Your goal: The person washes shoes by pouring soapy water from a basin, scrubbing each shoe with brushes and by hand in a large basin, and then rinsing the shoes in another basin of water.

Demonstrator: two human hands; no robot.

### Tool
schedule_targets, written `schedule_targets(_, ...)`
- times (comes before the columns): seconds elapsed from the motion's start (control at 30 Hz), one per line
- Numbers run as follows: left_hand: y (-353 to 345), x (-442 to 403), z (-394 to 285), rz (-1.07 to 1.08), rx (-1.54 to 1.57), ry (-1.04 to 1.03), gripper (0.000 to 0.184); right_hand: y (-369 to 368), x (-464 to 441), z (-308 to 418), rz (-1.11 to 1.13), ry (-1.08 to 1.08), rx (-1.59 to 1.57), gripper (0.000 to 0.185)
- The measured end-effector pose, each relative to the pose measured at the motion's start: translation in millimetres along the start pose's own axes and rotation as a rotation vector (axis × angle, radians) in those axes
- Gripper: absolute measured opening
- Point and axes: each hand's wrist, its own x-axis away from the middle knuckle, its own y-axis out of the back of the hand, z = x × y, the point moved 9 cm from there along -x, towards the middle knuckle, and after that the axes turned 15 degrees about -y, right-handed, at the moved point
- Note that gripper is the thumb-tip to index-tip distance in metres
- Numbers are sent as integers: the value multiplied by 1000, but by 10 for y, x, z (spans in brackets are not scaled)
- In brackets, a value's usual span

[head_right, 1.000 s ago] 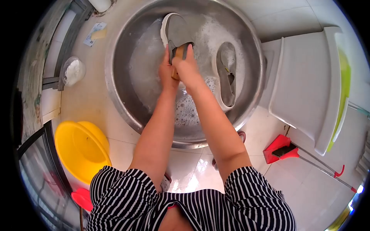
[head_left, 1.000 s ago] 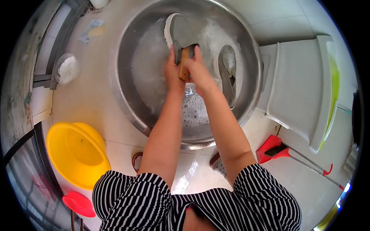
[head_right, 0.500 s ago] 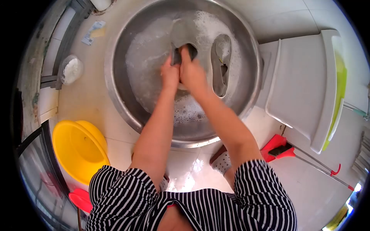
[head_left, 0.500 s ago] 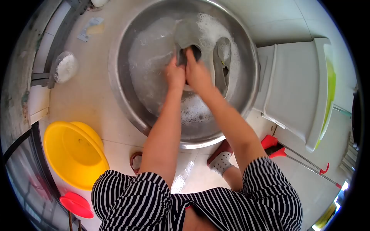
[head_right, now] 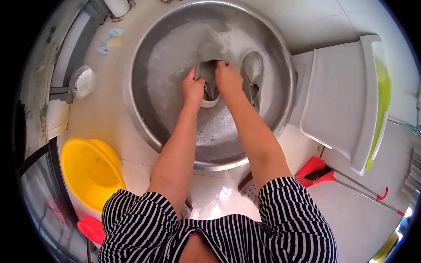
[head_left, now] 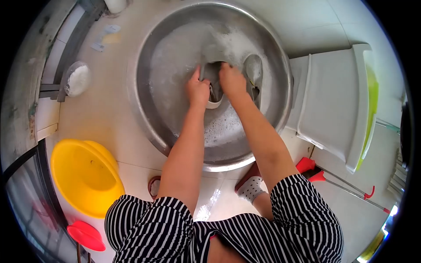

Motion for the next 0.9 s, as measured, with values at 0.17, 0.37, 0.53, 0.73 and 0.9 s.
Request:
schedule_targets(0.17,27,-37,125,-59,76,-36,52,223,741,-132,201,-291,-208,47)
schedule_targets(0.37,-99,107,338,-47,458,316,43,41,481,-118,298,-317,-638,42)
schedule_targets(0.53,-322,331,215,-42,1037,579,50,-141,-48,-334,165,-421,-571,43)
schedule_targets(0.73,-604,490,40,213,976,658,37,284,451,-223,217,-307,-708,43)
schedule_targets(0.9,-404,224,-60,173,1040,527,39,408,1124,-446,574,-381,-568,41)
